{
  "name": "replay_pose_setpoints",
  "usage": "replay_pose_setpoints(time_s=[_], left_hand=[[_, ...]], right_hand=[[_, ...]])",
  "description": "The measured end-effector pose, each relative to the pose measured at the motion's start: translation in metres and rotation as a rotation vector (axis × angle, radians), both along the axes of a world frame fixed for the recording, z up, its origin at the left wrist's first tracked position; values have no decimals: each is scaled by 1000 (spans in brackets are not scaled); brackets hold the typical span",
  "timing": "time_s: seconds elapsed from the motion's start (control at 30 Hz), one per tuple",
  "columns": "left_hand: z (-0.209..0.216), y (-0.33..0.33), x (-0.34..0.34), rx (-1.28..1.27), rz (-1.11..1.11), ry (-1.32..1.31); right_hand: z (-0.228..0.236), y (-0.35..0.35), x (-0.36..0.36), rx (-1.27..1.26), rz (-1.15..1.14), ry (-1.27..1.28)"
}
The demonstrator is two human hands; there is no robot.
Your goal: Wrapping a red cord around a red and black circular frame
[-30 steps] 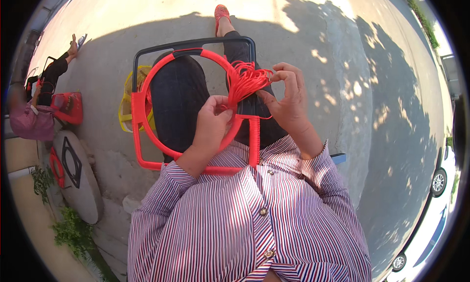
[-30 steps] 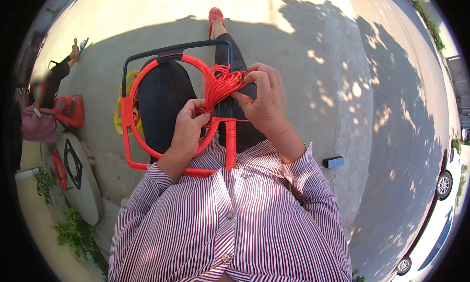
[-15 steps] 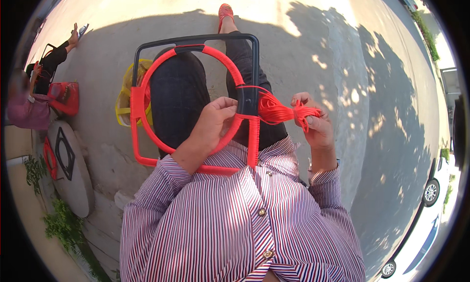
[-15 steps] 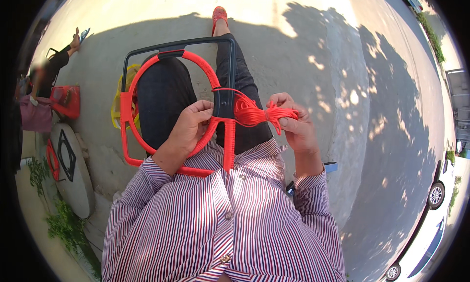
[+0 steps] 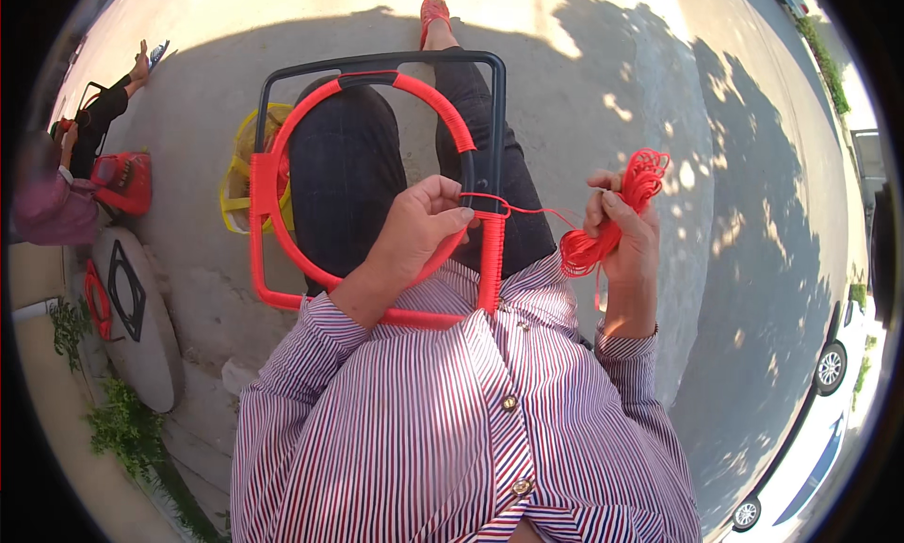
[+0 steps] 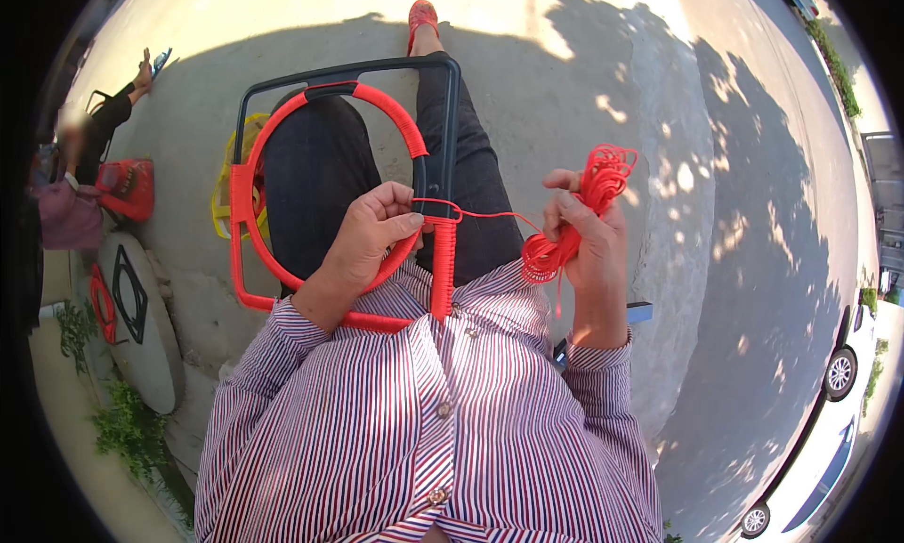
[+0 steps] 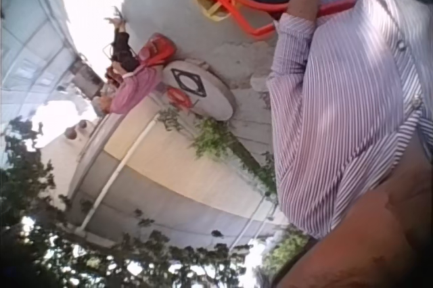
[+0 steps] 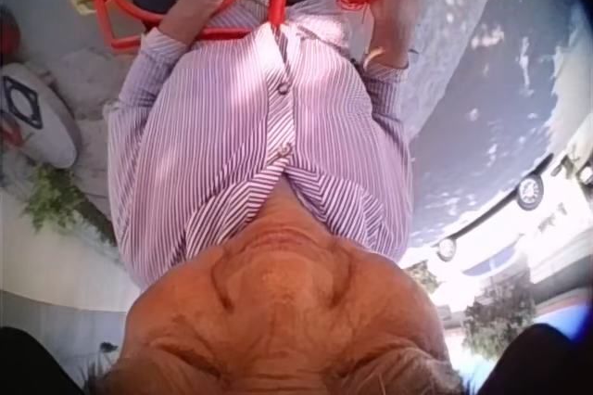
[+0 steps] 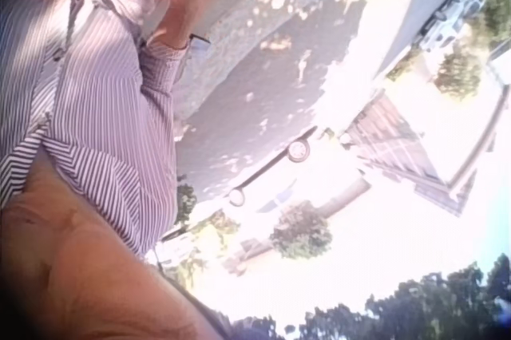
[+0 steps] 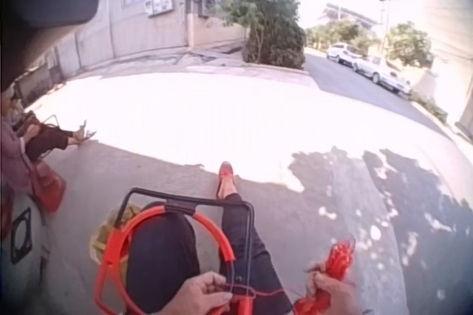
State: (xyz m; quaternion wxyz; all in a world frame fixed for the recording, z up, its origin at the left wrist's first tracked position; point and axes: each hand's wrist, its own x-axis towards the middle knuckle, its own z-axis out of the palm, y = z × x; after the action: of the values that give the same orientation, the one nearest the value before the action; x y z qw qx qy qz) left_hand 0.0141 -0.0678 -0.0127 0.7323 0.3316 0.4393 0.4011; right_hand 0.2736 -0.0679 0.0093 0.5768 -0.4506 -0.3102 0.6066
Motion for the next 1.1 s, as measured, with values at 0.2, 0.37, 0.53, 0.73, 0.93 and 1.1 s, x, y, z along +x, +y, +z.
replay_pose_setpoints(time_s=[0.2, 0.37, 0.53, 0.73, 0.93, 1.1], left_hand=[[-2, -3, 2, -71, 3, -11], [-11, -1, -5, -123, -4, -55], [-5, 2, -6, -157, 39, -166], [-12, 6, -2, -281, 16, -273], [-10, 7, -1, -213, 94, -258], [-1, 6, 5, -189, 120, -204]], right_hand=[[-5, 3, -50, -65, 345, -323], [1, -2, -33, -93, 408, -44], [18, 16, 76, -57, 191, -191], [-55, -39, 389, 340, -810, 314], [2, -19, 121, 125, -66, 194], [-12, -9, -20, 355, 1029, -966]])
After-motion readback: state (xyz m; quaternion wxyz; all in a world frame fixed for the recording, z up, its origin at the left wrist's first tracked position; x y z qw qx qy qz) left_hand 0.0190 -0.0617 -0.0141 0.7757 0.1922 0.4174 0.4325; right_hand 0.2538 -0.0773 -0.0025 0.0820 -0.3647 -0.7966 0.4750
